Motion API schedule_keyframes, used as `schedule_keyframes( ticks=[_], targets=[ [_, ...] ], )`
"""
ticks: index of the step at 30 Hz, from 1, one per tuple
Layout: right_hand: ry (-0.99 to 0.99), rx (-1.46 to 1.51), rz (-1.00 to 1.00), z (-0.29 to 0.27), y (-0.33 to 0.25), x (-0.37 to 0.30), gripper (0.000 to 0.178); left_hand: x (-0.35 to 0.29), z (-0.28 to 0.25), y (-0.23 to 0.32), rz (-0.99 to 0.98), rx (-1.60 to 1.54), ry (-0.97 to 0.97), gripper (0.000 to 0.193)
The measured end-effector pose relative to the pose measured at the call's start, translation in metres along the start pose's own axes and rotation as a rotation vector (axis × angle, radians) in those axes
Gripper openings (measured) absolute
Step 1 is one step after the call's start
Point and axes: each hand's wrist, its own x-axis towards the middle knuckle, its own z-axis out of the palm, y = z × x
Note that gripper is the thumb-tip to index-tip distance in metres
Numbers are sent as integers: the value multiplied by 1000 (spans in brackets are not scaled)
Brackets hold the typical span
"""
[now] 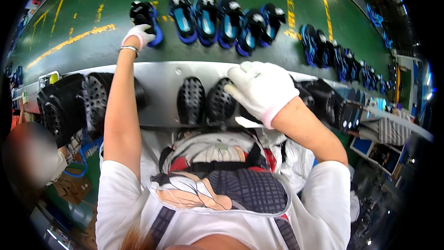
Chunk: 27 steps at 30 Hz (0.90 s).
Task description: The person places black rubber shoe components onto blue and black sneakers and removes sneakers from an assembly line in a factory.
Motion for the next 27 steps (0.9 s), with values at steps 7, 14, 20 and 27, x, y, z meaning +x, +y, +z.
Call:
schedule_keyframes(
  ticks=[7, 14, 20, 27],
  targets=[
    [141, 84, 50, 42, -3, -71, 16, -120, 21, 44, 87, -252, 318, 45],
    [79, 252, 102, 68, -23, -74, 37, -217, 36, 67, 47, -508, 288, 38],
    [-4, 192, 58, 82, -27, -60, 37, -245, 38, 76, 32, -529, 268, 36],
    [-28, 248, 20, 57, -32, -63, 35, -260, 32, 82, 43, -591, 318, 36]
  ],
)
